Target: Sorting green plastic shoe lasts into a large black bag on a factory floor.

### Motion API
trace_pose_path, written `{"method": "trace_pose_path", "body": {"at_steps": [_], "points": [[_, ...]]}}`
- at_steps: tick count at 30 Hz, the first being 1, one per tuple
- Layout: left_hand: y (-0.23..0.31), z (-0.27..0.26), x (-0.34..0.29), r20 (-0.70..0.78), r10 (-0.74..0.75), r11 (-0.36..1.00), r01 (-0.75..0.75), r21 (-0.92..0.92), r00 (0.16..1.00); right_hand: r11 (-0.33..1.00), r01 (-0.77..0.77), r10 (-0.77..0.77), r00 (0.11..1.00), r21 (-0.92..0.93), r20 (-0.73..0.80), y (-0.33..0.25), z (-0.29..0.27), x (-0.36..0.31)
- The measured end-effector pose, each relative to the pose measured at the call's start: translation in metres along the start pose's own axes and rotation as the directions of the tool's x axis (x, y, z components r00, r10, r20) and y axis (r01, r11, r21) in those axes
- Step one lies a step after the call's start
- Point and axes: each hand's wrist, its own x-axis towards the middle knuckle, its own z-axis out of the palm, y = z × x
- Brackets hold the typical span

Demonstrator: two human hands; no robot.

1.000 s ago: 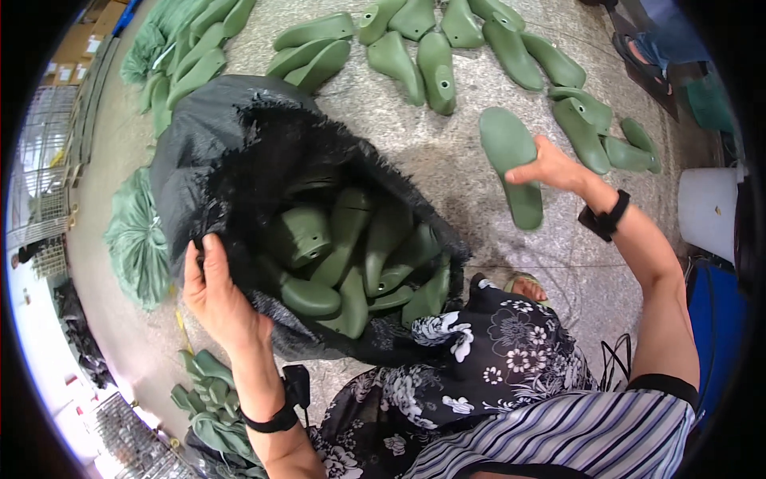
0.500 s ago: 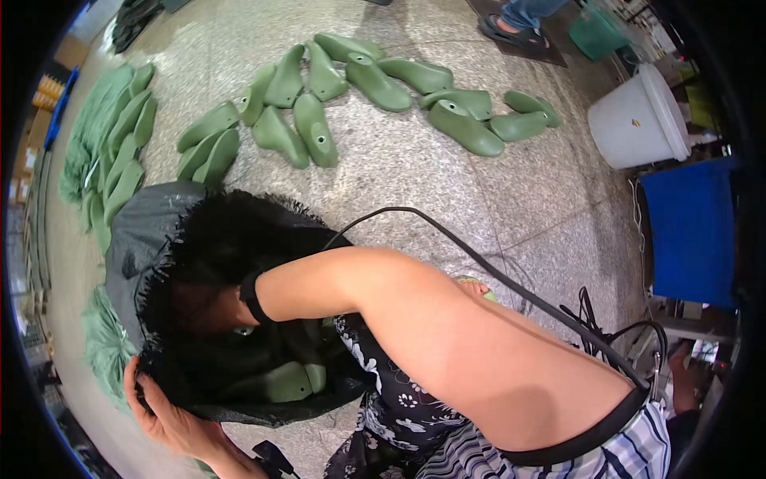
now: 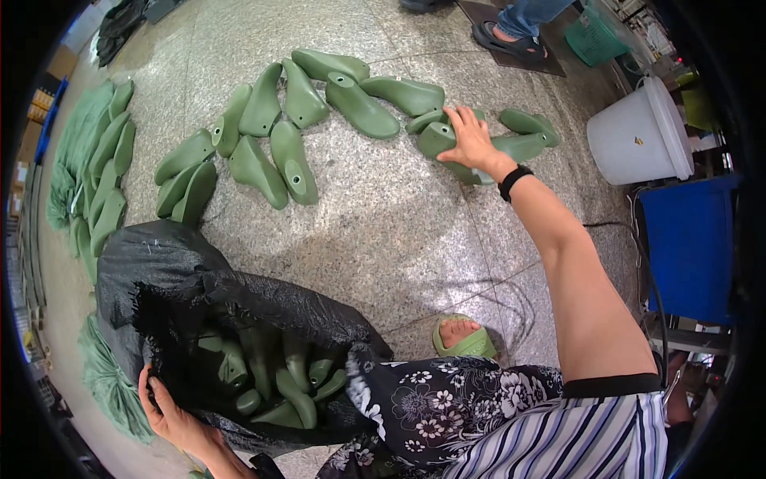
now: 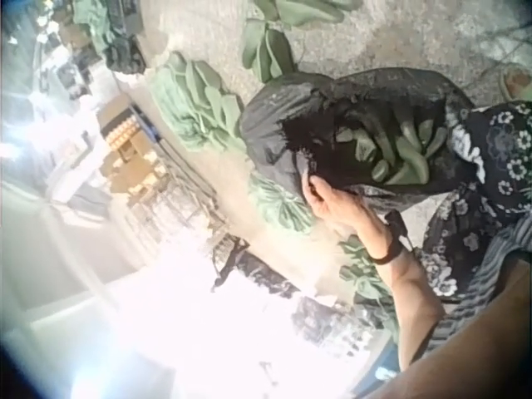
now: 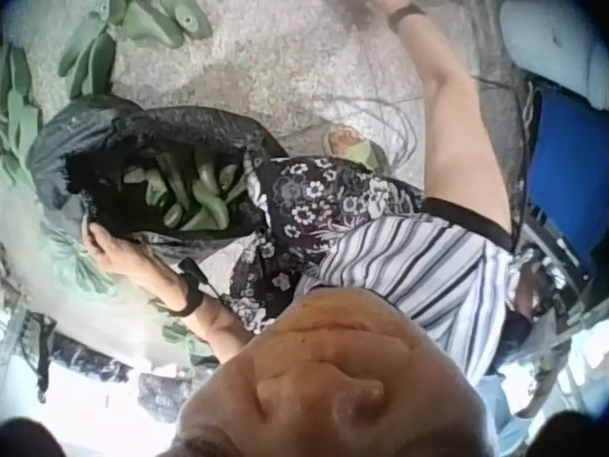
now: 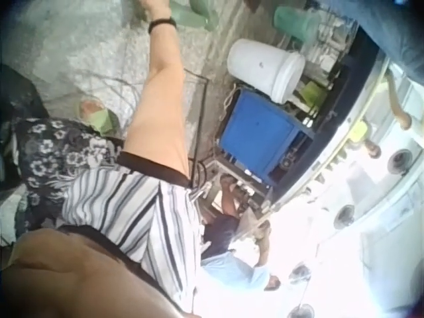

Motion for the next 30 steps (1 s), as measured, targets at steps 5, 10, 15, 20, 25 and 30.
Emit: {"method": "trace_pose_path", "body": {"at_steps": [5, 10, 15, 20, 25, 30], "points": [[-0.007, -0.005, 0.006, 0.017, -0.024, 1.0, 0.024, -0.016, 1.0, 0.979, 0.129, -0.084, 0.96, -0.155, 0.266, -0.02, -0.031, 0.038], [0.0, 0.005, 0.002, 0.028, -0.042, 0.995, 0.044, -0.084, 0.999, 0.983, 0.152, -0.091, 0.897, -0.108, 0.433, -0.053, -0.032, -0.012], [0.006, -0.002, -0.006, 0.107, -0.094, 0.986, 0.108, -0.131, 0.99, 0.981, 0.135, -0.173, 0.932, 0.14, 0.317, -0.039, -0.033, -0.086], [0.034, 0.004, -0.026, 0.15, 0.156, 0.97, -0.18, 0.163, 0.976, 0.915, -0.263, 0.169, 0.938, 0.306, 0.303, -0.07, -0.029, -0.15], [0.041, -0.003, -0.028, 0.157, 0.203, 0.977, -0.211, 0.039, 0.967, 0.975, -0.179, 0.14, 0.954, 0.128, 0.265, -0.096, -0.033, -0.21], [0.036, -0.02, -0.017, 0.171, 0.227, 0.973, -0.231, 0.008, 0.959, 0.831, -0.534, 0.405, 0.774, 0.157, 0.487, -0.138, -0.056, -0.177]]}}
